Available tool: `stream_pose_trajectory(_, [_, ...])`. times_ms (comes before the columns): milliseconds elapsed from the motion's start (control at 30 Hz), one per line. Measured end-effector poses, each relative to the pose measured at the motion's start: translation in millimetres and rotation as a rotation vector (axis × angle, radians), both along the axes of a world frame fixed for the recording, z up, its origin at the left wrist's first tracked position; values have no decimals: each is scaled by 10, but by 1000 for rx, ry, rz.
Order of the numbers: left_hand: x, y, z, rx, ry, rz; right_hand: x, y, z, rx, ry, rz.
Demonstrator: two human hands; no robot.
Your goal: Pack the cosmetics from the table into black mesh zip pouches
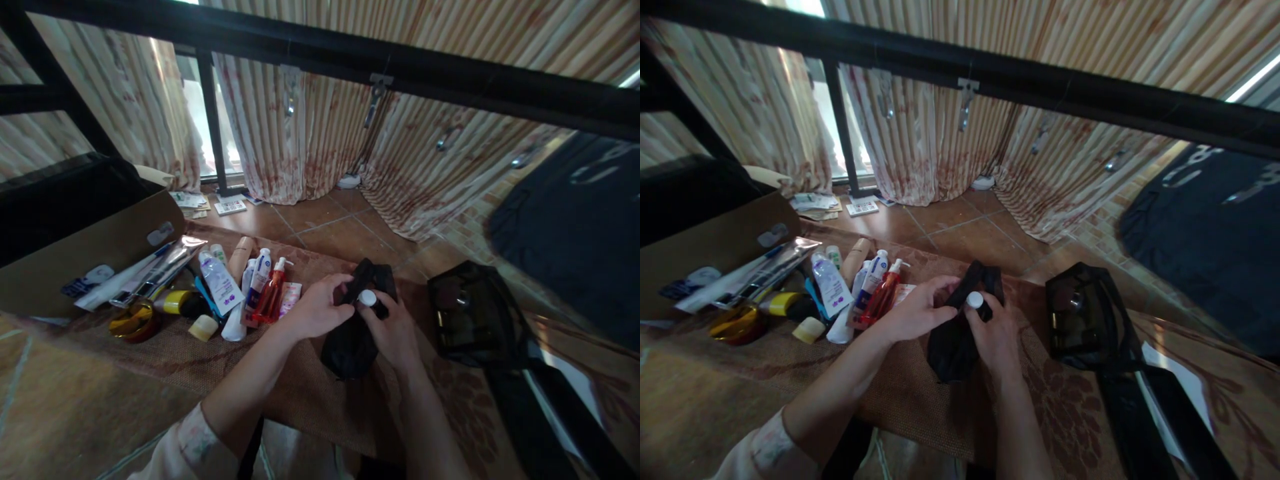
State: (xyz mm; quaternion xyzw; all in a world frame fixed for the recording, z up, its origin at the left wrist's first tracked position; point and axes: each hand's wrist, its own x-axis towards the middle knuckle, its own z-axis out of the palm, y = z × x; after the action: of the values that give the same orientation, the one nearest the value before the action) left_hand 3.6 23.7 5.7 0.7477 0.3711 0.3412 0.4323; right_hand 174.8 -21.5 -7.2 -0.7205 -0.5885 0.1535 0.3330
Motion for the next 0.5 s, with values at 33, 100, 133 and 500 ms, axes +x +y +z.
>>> stream_pose_trajectory(33, [-2, -1, 5, -3, -4, 5, 5, -15, 4, 10, 1, 1])
stream_pose_trajectory(100, [-8, -1, 12, -8, -14, 20, 18, -49, 14, 24, 21, 20])
stream_pose_trajectory(133, [-11, 0, 15, -7, -17, 25, 27, -66, 18, 27, 35, 40])
stream_pose_trajectory(500, [-31, -13, 47, 26, -35, 50, 111, -162, 67, -143, 211, 127])
